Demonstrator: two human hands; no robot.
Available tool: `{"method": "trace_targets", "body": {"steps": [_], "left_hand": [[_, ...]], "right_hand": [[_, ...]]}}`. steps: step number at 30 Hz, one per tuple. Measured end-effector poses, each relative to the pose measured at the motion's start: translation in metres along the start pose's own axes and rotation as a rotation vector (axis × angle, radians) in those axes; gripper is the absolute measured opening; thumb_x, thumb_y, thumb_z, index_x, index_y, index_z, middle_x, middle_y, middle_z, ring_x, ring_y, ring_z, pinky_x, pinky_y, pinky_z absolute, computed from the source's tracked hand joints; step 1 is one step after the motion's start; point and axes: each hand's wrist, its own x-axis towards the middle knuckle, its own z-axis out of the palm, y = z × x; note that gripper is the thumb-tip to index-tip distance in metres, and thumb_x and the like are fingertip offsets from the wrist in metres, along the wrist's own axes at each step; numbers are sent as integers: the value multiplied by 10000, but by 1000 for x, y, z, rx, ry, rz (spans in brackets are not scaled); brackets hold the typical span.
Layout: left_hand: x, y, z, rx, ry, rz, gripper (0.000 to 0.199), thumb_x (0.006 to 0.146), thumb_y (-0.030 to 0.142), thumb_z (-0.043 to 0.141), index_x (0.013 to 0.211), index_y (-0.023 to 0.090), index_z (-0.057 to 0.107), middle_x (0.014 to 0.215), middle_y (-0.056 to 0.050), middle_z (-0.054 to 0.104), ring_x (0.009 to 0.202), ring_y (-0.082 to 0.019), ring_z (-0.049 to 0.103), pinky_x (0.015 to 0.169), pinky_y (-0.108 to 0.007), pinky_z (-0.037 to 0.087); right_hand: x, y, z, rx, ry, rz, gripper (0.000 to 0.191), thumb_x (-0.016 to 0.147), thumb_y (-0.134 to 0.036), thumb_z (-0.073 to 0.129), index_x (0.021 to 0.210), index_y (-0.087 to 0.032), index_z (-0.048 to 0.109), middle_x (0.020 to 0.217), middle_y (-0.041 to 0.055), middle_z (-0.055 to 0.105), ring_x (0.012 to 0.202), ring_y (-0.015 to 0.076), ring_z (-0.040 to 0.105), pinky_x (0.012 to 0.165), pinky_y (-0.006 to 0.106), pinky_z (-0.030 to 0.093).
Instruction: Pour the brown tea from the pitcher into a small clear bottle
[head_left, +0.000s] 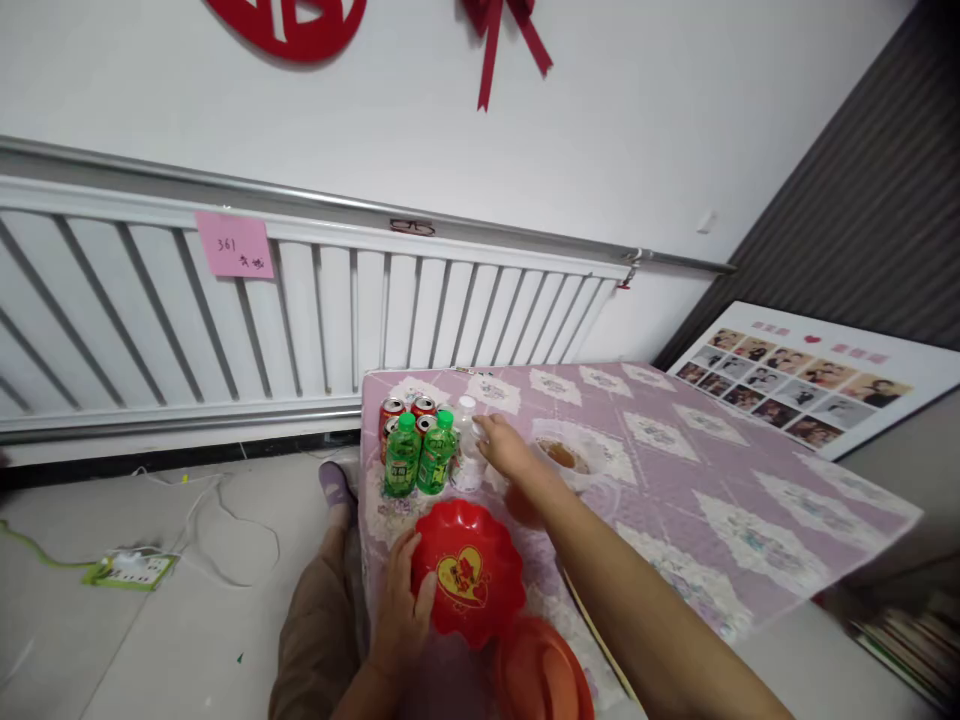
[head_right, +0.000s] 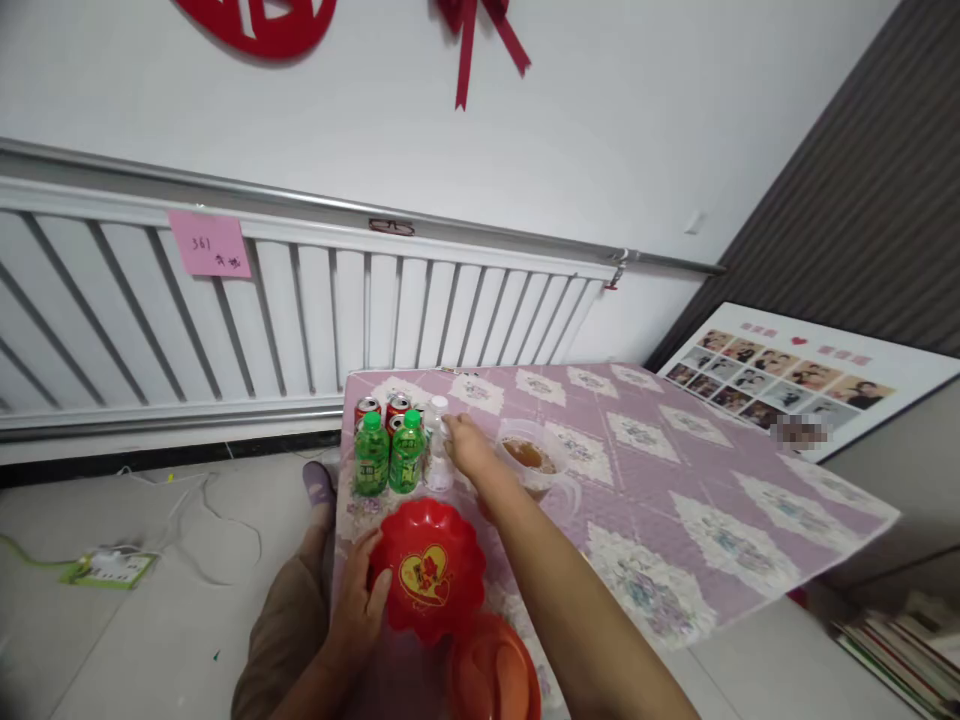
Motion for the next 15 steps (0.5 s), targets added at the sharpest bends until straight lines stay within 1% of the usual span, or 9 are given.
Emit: {"method": "trace_targets", "body": {"steps": [3, 7, 10, 13, 15], "left_hand": [[1, 1, -1, -1, -16, 1, 449, 923, 243, 481, 1369, 192, 480, 1446, -144, 480, 1352, -276, 448, 1137, -545, 354], [3, -2, -2, 2, -8, 16, 438, 914, 244, 492, 1349, 188, 496, 1428, -145, 495, 1333, -276, 470, 1122, -536, 377], [3, -3, -2, 23, -4, 21, 434, 917, 249, 494, 1346, 184, 495, 1421, -149, 496, 1329, -274, 471, 1123, -533, 374], [3, 0, -3, 33, 1, 22, 435, 927, 245, 479, 1358, 186, 480, 1429, -145, 486, 1341, -268, 456, 1135, -528, 361], [4, 2, -3, 36, 5, 26, 436, 931, 242, 472, 1363, 184, 471, 1431, -145, 484, 1345, -265, 451, 1138, -525, 357]], "right_hand": [[1, 1, 5, 13, -4, -20, 536, 821, -75, 568, 1353, -128, 540, 1200, 140, 586, 1048, 200, 599, 970, 289, 426], [1, 2, 9, 43, 22, -31, 564, 812, -66, 554, 1369, -148, 527, 1212, 134, 582, 1043, 197, 601, 963, 295, 437], [-2, 1, 8, 75, 74, -35, 608, 790, -74, 576, 1388, -163, 505, 1267, 139, 564, 1122, 216, 577, 1000, 328, 430], [-17, -4, 4, 106, 145, -59, 580, 803, -113, 580, 1376, -179, 517, 1350, 150, 527, 1250, 248, 504, 1075, 396, 388], [-39, -7, 3, 136, 179, -97, 507, 828, -160, 572, 1335, -173, 556, 1356, 159, 535, 1274, 262, 494, 1089, 429, 383]]}}
